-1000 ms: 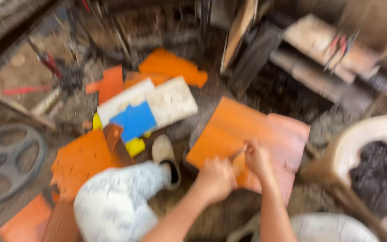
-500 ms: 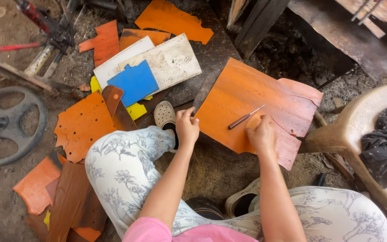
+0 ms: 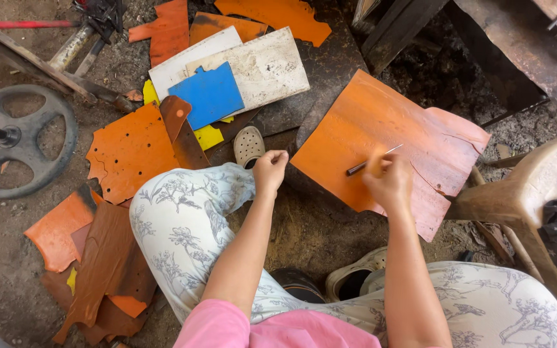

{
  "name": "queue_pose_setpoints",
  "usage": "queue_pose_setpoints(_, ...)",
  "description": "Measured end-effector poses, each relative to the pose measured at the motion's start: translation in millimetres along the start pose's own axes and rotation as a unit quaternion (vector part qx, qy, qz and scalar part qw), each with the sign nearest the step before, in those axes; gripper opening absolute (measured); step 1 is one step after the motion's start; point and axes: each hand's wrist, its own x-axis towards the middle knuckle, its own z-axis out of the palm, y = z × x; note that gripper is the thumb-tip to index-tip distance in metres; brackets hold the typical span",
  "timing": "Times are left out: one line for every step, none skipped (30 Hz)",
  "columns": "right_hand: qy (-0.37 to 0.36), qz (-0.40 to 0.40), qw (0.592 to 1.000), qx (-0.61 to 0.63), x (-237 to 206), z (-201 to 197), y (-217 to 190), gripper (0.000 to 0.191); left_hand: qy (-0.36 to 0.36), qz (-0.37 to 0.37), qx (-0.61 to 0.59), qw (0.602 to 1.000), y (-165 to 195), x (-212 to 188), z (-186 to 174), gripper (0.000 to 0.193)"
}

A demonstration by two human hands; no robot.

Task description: The person sits on the floor and uses a pointed tool to cut curved shapes from an orange sheet of leather. They repeatedly trace the outline of a small template and cut along it, removing small pieces from the sheet.

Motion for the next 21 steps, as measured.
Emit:
queue_pose_setpoints(-0.052,-0.032,0.997,0.045,-3,4,-11,0.064,-0.013,0.002,0.018,1.0,-1,-2,0,0.021)
queue_pose_setpoints(-0.105,-0.062,0.989,0.089,-7,9,-23,0.064,-0.025,-0.006,-0.005,1.0,-3,-3,1,0.022)
queue_pose_setpoints(-0.122,-0.117,0.985,0.04,-11,16,-35,0.064,-0.037,-0.013,-0.026,0.999,-5,-3,1,0.023)
queue_pose_setpoints(-0.137,-0.172,0.976,-0.008,-14,24,-47,0.065,-0.05,-0.018,-0.046,0.997,-6,-3,2,0.024)
queue_pose_setpoints(-0.152,-0.227,0.96,-0.054,-15,30,-57,0.065,-0.066,-0.022,-0.057,0.996,-8,-3,2,0.025)
queue_pose_setpoints(-0.164,-0.223,0.957,-0.08,-15,35,-65,0.064,-0.081,-0.025,-0.067,0.994,-10,-3,3,0.026)
queue_pose_setpoints(-0.177,-0.219,0.954,-0.106,-14,38,-70,0.062,-0.095,-0.029,-0.077,0.992,-11,-3,4,0.027)
queue_pose_setpoints(-0.192,-0.214,0.948,-0.133,-12,40,-72,0.061,-0.098,-0.022,-0.085,0.991,-12,-2,5,0.028)
queue_pose_setpoints(-0.164,-0.248,0.946,-0.13,-8,39,-71,0.062,-0.101,-0.015,-0.093,0.99,-12,-2,6,0.029)
queue_pose_setpoints(-0.134,-0.28,0.942,-0.126,-3,37,-67,0.063,-0.106,-0.008,-0.101,0.989,-12,-2,7,0.03)
queue_pose_setpoints(-0.103,-0.311,0.937,-0.124,1,34,-61,0.065,-0.106,-0.026,-0.09,0.99,-11,-2,8,0.03)
queue_pose_setpoints(-0.069,-0.286,0.953,-0.069,5,31,-53,0.056,-0.105,-0.044,-0.082,0.99,-12,-2,10,0.031)
queue_pose_setpoints(-0.034,-0.26,0.965,-0.014,9,28,-45,0.047,-0.103,-0.06,-0.073,0.99,-11,-3,12,0.031)
queue_pose_setpoints(0.002,-0.232,0.972,0.042,11,28,-37,0.038,-0.089,-0.035,-0.048,0.994,-11,-3,13,0.03)
queue_pose_setpoints(0.008,-0.178,0.984,0.013,11,30,-30,0.039,-0.075,-0.012,-0.021,0.997,-11,-4,14,0.029)
queue_pose_setpoints(0.014,-0.124,0.992,-0.016,9,34,-23,0.04,-0.06,0.01,0.006,0.998,-11,-5,15,0.028)
queue_pose_setpoints(0.018,-0.067,0.997,-0.043,5,40,-18,0.041,-0.055,-0.006,0.011,0.998,-11,-6,16,0.026)
queue_pose_setpoints(0.053,-0.086,0.994,-0.042,0,48,-15,0.035,-0.051,-0.021,0.017,0.998,-11,-6,17,0.025)
queue_pose_setpoints(0.088,-0.104,0.99,-0.041,-5,57,-12,0.03,-0.049,-0.035,0.023,0.998,-12,-6,18,0.024)
queue_pose_setpoints(0.122,-0.122,0.984,-0.041,-10,65,-10,0.025,-0.049,-0.031,0.024,0.998,-13,-6,18,0.023)
queue_pose_setpoints(0.156,-0.154,0.974,-0.049,-14,71,-8,0.022,-0.05,-0.029,0.025,0.998,-15,-6,18,0.022)
